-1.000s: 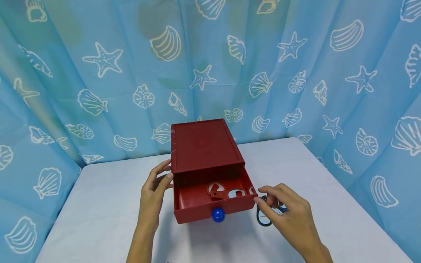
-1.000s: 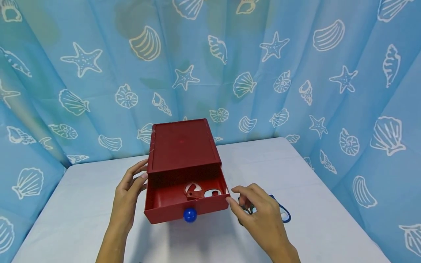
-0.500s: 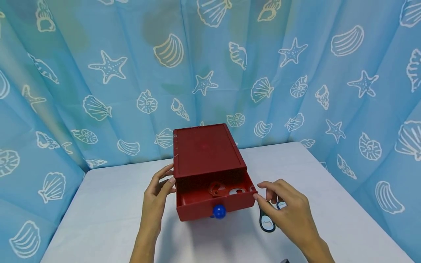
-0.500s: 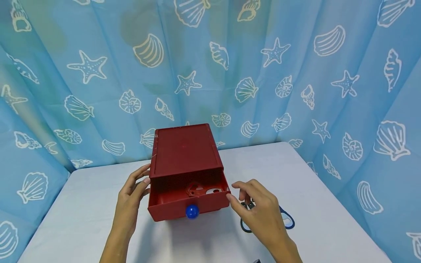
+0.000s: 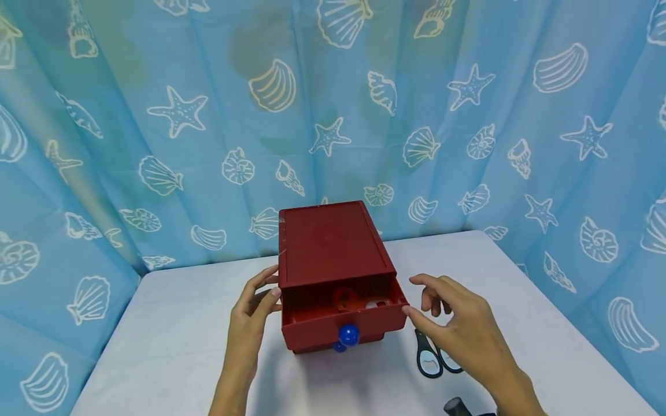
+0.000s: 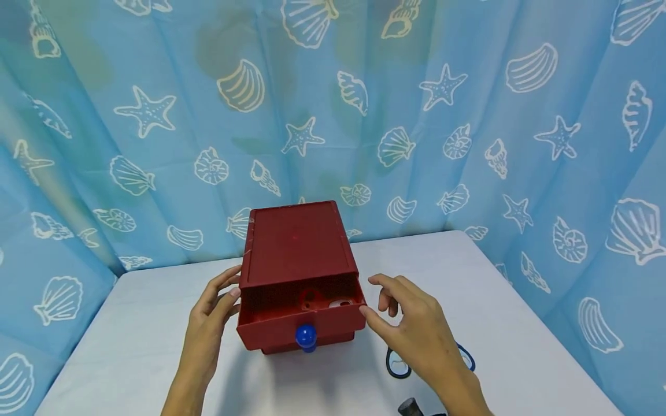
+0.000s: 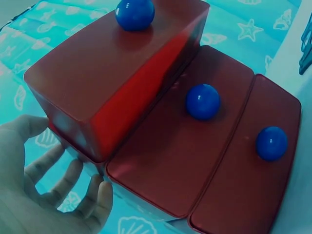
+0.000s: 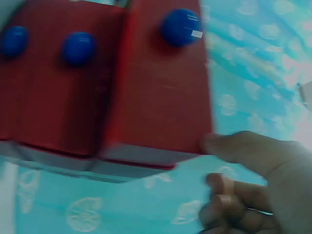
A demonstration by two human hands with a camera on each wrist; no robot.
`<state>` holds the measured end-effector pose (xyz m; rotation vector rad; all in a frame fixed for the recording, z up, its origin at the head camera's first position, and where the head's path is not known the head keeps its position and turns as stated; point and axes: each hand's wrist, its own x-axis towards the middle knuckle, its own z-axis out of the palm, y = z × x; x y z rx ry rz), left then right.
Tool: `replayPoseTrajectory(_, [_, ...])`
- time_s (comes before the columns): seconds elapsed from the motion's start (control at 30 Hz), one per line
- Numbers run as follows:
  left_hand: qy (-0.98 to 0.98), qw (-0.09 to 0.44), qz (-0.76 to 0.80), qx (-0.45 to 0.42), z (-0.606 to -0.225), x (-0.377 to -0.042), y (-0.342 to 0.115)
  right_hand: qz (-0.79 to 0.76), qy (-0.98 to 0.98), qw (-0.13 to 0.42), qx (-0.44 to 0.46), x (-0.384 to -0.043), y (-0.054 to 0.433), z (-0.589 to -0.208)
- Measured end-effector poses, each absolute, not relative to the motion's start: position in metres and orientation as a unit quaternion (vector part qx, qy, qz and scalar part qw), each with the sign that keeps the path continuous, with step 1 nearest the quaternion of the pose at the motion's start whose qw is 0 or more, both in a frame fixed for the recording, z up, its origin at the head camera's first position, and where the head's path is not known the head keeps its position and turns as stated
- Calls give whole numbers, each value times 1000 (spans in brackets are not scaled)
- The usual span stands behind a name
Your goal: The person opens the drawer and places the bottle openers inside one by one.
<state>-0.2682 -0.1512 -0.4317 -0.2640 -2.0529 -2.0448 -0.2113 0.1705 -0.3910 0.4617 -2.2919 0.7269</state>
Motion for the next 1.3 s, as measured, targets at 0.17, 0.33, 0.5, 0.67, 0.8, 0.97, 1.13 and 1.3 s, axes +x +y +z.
replayPoseTrajectory(0.17, [-699,107,-702,-88,-435,-267,-148,276,-891,309,185,-208,173,-383])
replayPoseTrajectory(0.33, [-696,96,-706,-88,-435,-265,-144,281,-895,289,191,-205,178,-378])
replayPoseTrajectory(0.5, [-700,109,-699,-92,-428,-265,-146,289,-892,289,194,-209,180,-372])
replayPoseTrajectory(0.67, [-705,117,-693,-91,-422,-265,-152,306,-886,288,197,-218,175,-374])
replayPoseTrajectory(0.8, [-704,116,-695,-90,-421,-266,-154,320,-882,288,192,-224,173,-378])
replayPoseTrajectory(0.97, [-707,116,-693,-83,-423,-266,-154,333,-876,294,190,-230,171,-385])
replayPoseTrajectory(1.13, [-711,108,-690,-78,-426,-265,-151,335,-876,298,178,-233,170,-390])
replayPoseTrajectory(1.3, [-715,105,-687,-73,-428,-265,-150,333,-871,314,175,-238,172,-394])
